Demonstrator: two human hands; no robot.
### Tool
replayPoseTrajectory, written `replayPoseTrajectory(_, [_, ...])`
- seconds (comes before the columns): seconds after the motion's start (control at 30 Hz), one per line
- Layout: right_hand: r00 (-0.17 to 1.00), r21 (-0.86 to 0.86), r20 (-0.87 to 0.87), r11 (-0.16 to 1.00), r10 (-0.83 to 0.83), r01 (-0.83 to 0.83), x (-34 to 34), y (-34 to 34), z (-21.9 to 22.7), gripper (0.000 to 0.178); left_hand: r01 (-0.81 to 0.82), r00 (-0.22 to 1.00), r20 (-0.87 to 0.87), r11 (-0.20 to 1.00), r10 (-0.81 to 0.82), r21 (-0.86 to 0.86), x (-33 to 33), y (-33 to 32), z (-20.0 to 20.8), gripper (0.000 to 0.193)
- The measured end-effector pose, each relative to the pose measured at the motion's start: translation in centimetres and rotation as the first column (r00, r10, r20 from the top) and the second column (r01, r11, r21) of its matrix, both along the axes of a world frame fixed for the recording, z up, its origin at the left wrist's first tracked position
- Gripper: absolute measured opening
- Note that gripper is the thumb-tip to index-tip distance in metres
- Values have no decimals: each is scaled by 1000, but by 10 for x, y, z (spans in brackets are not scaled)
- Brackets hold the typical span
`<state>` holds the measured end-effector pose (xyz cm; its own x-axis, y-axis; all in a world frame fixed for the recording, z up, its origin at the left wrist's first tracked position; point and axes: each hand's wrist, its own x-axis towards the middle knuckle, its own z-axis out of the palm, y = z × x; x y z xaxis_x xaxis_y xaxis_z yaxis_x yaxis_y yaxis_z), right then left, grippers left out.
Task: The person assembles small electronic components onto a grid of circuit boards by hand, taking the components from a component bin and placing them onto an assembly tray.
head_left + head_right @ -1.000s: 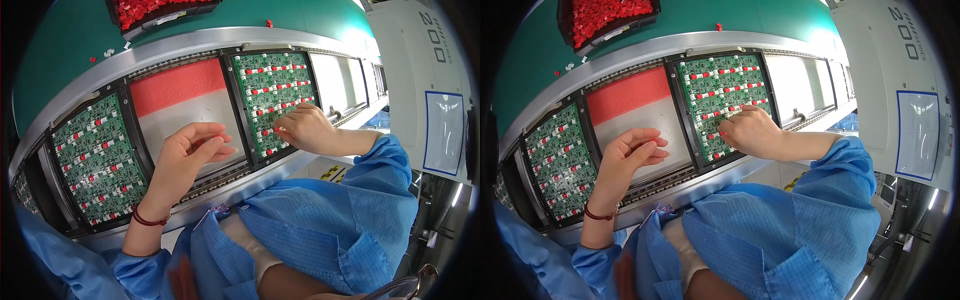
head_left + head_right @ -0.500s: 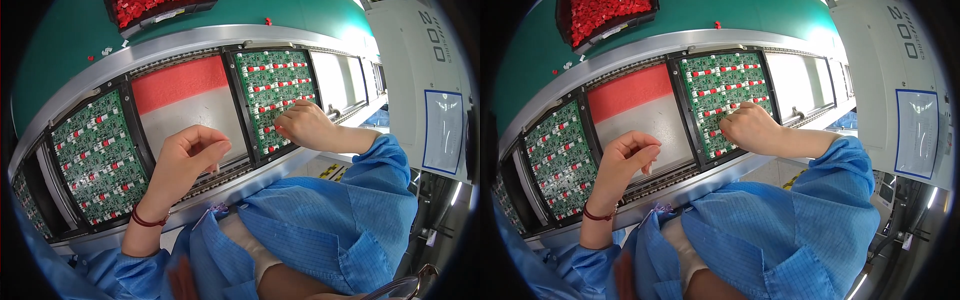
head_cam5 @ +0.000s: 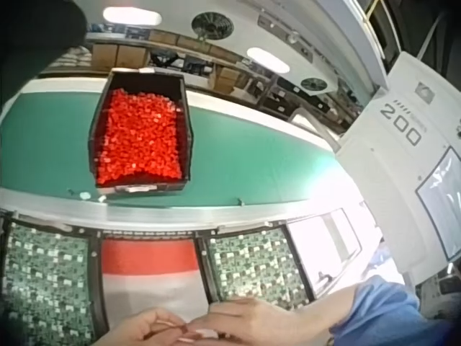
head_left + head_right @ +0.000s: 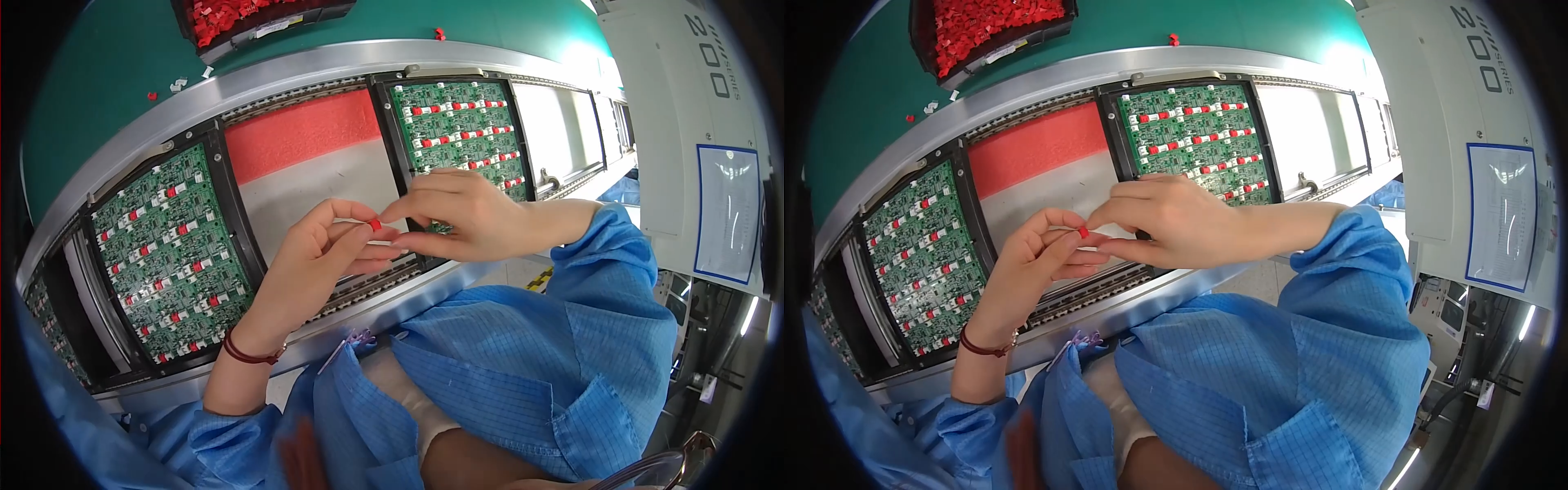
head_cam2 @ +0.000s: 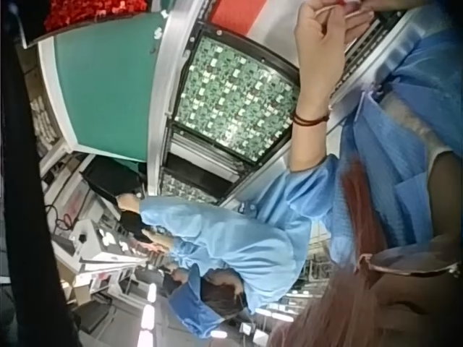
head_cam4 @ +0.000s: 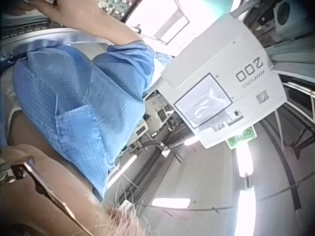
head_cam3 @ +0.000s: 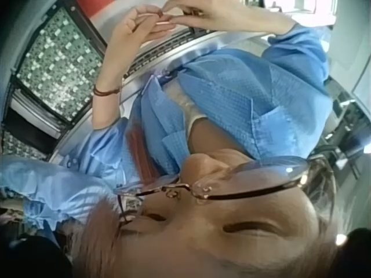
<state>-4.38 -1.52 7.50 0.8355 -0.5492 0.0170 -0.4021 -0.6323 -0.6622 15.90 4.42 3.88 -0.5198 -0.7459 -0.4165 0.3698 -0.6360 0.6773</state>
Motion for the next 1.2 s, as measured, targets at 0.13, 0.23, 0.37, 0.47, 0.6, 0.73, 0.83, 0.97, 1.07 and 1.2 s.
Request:
replayPoseTrajectory(0.13, [991,261,71,961,-111,89,13,-1,-7,19,-5,1000,-16,1000,4,-19,-1,3,-3,19])
replayPoseTrajectory(0.23, [986,442,28,887,-164,135,12,-3,-11,17,-53,998,-33,997,51,-50,-2,6,-5,17])
replayPoseTrajectory(0.37, [977,589,33,794,-208,149,13,-5,-15,15,-43,998,-37,999,42,-23,-1,6,-6,18])
replayPoseTrajectory(0.47, [970,462,188,885,-152,49,12,-10,-22,14,28,1000,8,1000,-28,7,5,3,0,19])
replayPoseTrajectory(0.6, [980,420,152,906,-126,51,1,-11,-12,15,84,996,-20,996,-84,-1,14,6,-2,21])
replayPoseTrajectory(0.73, [985,116,-128,984,-117,132,-40,-6,-2,15,-62,998,3,995,62,-81,11,5,-8,22])
replayPoseTrajectory(0.83, [939,-7,-322,992,-123,128,-72,9,-3,14,-135,990,-56,990,132,-49,13,5,-10,21])
replayPoseTrajectory(0.97, [895,54,-427,984,-131,169,-87,18,-14,12,-227,969,-111,973,221,-50,15,7,-16,21])
replayPoseTrajectory(1.07, [895,47,-431,987,-117,152,-87,20,-16,10,-227,972,-72,974,225,-25,15,5,-14,18])
replayPoseTrajectory(1.2, [902,2,-413,991,-122,135,-86,24,-18,9,-182,983,7,983,182,27,20,3,-6,18])
